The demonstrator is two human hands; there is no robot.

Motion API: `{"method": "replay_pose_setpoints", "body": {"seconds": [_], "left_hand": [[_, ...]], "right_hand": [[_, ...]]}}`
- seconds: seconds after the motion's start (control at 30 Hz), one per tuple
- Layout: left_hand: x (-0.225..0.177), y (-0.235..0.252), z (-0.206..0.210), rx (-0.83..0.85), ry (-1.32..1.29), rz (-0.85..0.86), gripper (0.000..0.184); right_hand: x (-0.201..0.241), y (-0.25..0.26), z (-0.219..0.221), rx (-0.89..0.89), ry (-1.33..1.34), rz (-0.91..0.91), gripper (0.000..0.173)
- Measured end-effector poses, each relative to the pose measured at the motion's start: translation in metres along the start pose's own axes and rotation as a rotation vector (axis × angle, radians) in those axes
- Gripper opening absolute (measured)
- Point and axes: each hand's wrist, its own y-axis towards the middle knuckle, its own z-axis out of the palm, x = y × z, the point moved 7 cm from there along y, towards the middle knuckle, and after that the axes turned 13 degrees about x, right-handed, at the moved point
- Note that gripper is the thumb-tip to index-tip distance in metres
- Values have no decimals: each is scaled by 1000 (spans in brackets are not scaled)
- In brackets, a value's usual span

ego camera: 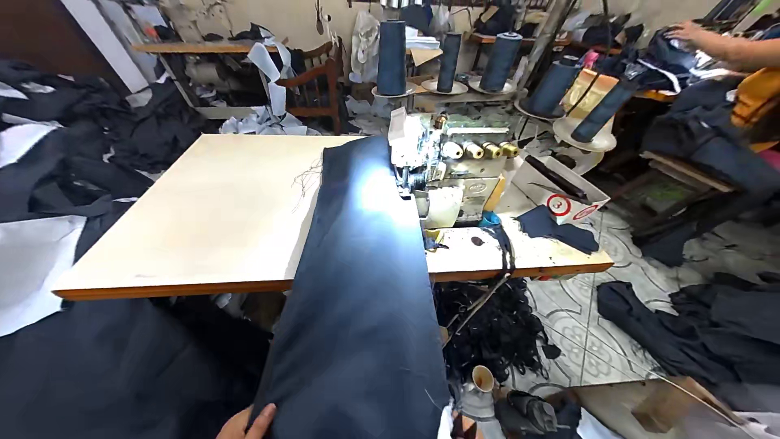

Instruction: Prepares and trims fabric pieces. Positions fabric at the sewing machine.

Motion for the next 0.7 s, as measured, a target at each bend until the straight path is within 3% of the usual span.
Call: {"method": "replay_pose_setpoints", "body": {"seconds": [0.13, 0.33, 0.53, 0.7], "left_hand": [[-31, 10, -25, -207, 84, 80, 42], [-72, 38, -64, -375, 47, 148, 39], [-123, 74, -98, -421, -62, 317, 26], [-136, 102, -120, -461, -44, 380, 25]], "right_hand": [[-4, 37, -15, -50, -130, -128, 14], [-1, 98, -37, -98, -259, -91, 15], [12, 156, -59, -156, -262, -120, 16], [28, 197, -71, -165, -101, -87, 10]]}}
